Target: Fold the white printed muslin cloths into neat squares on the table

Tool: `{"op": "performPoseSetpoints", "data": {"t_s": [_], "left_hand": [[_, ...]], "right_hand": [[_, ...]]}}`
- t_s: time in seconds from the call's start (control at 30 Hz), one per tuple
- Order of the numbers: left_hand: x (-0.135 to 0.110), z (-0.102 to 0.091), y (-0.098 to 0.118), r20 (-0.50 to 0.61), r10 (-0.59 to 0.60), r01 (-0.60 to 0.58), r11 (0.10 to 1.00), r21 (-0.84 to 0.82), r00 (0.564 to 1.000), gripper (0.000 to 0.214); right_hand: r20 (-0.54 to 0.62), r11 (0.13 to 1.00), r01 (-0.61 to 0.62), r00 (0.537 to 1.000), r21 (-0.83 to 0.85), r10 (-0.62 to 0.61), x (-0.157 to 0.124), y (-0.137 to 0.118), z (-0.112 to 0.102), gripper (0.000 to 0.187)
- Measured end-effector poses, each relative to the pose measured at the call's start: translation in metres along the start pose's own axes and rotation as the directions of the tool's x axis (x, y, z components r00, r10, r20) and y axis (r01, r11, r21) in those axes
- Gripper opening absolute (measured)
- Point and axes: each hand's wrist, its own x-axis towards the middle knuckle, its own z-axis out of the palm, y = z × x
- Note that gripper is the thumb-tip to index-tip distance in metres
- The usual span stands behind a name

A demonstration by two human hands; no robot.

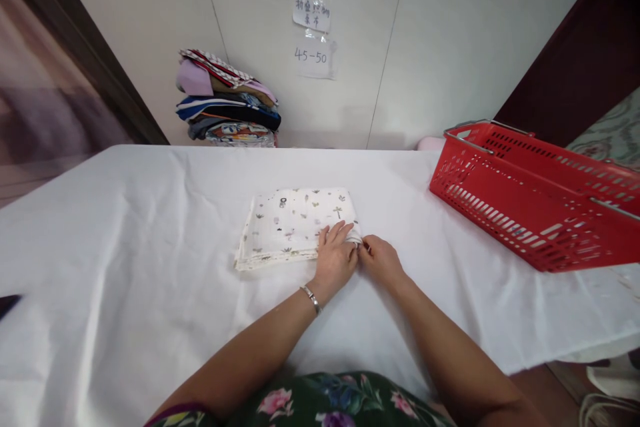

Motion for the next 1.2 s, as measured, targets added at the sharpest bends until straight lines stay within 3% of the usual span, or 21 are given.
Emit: {"op": "performPoseSetpoints", "data": {"t_s": [0.43,0.73,1.03,1.2], "left_hand": [[-0.009,-0.001,0.003,0.054,0.038,-0.036,0.999,-0.025,0.998,0.02],[-0.006,-0.008,-0.011,0.058,0.025,-0.014,0.983,-0.184,0.998,0.023],[-0.006,-0.02,-0.032,0.108,0.061,-0.062,0.998,0.009,0.992,0.042],[-0.004,-0.029,-0.043,0.154,0.098,-0.107,0.993,0.045,0.983,0.034]], "right_hand": [[0.033,0.991,0.109,0.993,0.073,-0.112,-0.001,0.004,-0.006,0.01],[0.034,0.997,0.047,0.998,0.053,-0.049,-0.003,-0.001,-0.004,0.02],[-0.009,1.0,0.016,1.0,0.005,-0.016,-0.002,-0.002,0.001,0.012],[-0.021,0.999,-0.002,1.0,-0.042,0.001,-0.001,-0.001,0.002,0.012]]}}
